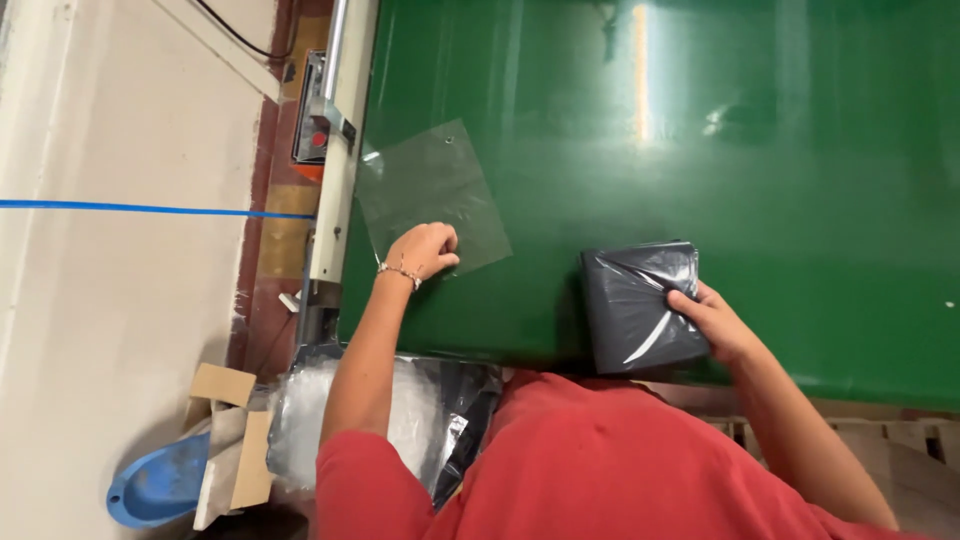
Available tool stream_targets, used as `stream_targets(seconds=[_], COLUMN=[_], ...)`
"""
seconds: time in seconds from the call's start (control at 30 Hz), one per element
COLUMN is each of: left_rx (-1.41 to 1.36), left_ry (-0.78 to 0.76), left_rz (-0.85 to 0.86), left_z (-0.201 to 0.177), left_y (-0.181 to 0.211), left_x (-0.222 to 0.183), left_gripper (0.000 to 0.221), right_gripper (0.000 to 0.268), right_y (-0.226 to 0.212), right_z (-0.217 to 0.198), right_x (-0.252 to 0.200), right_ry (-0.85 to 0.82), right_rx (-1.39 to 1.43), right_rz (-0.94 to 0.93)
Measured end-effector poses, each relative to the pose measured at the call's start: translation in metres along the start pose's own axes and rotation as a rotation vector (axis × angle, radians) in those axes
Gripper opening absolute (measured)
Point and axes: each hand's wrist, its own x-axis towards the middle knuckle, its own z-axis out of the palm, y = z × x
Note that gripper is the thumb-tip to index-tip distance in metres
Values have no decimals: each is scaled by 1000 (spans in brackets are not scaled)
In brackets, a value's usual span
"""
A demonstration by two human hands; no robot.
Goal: Folding large black plastic bags and packing them into clear plastic sleeves on a conveyor belt.
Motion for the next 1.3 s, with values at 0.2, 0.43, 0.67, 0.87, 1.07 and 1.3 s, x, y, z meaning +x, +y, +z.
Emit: stream_targets(seconds=[0.2,0.43,0.67,0.87,1.07,1.3], left_rx=[235,80,77,13,-402,-668], left_ry=[-148,174,288,337,386,179], left_rz=[-8,276,308,298,345,106], left_z=[-13,-28,31,58,80,22], left_y=[13,94,179,201,189,221], left_x=[8,26,67,83,105,68], left_gripper=[22,19,18,15,10,25], right_gripper=[27,19,20,26,31,34], right_y=[0,-9,-4,-17,-20,-13], right_z=[6,3,-13,-2,15,43], right_x=[-14,-37,-39,-32,-20,-16], right_ry=[-49,-57,-10,80,96,10], right_rx=[65,98,67,74,2,-51], right_rz=[-6,-31,-30,-63,-118,-110])
